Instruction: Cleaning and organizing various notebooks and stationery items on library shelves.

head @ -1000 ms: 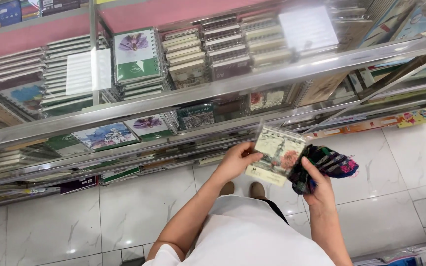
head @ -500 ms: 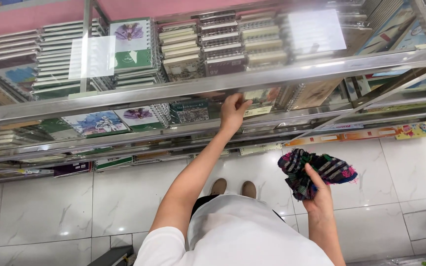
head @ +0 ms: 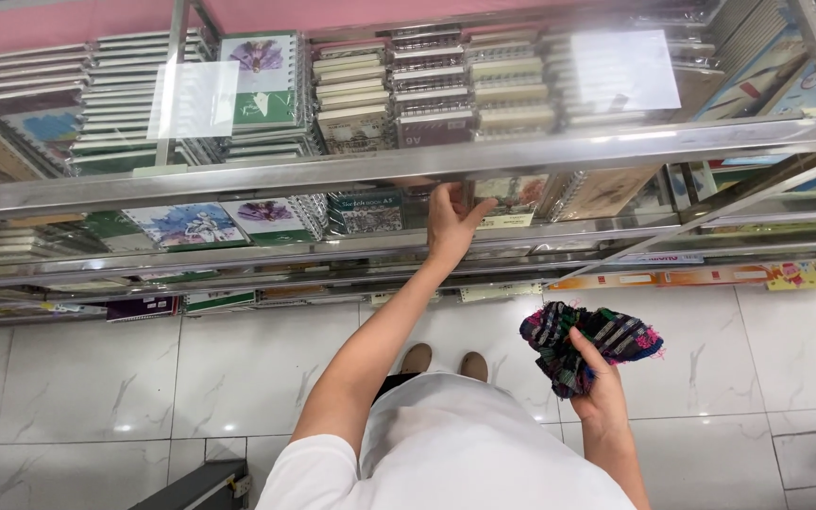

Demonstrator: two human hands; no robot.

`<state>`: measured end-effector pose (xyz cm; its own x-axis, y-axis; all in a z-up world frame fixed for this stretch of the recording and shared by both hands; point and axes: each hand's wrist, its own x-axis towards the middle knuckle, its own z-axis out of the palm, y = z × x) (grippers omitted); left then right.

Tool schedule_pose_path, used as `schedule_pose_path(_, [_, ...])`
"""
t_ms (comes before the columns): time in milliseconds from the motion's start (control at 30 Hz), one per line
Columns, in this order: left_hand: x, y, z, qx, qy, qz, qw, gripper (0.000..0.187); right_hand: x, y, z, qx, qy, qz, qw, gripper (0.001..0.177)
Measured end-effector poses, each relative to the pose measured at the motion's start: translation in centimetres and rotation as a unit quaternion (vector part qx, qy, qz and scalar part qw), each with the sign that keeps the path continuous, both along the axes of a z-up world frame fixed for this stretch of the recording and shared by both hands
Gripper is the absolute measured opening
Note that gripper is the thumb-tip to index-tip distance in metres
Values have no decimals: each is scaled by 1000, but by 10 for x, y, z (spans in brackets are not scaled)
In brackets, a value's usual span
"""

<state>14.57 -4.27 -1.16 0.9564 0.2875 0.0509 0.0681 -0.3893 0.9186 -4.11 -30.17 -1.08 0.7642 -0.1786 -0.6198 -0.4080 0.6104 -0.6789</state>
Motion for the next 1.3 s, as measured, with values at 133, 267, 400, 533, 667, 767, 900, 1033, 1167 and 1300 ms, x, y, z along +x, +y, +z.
schedule_pose_path(133, [24,27,-44,-2,-7,60,998,73,4,4,3,4,5,17,1000,51])
schedule_pose_path(267, [48,54,-67,240,-191,247,919,98,5,4,-6,2,5,28,1000,50])
schedule_pose_path(400, [54,65,-82,71,-116,157,978,38,9,5,-10,19,11,39,999,48])
schedule_pose_path(533, [56,72,-91,124,-93,178,972,29,9,4,-15,6,17,42,999,47])
schedule_pose_path(667, [44,85,-70,43,-171,142,974,35,10,3,-24,12,5,59,998,49])
schedule_pose_path(767, [33,98,-67,12,-136,127,982,34,13,8,-15,10,5,77,997,52])
schedule_pose_path(900, [-28,113,-6,17,-179,78,981,37,19,19,0,19,0,96,995,57])
schedule_pose_path(1033, [-87,110,12,16,-84,107,991,26,28,32,1,38,-41,109,993,57])
schedule_pose_path(1167, [-132,94,-1,-212,6,75,974,28,38,81,54,-251,-330,249,875,63])
schedule_pose_path(1300, [-159,63,18,-206,-54,77,974,34,47,152,120,-546,-559,401,478,88])
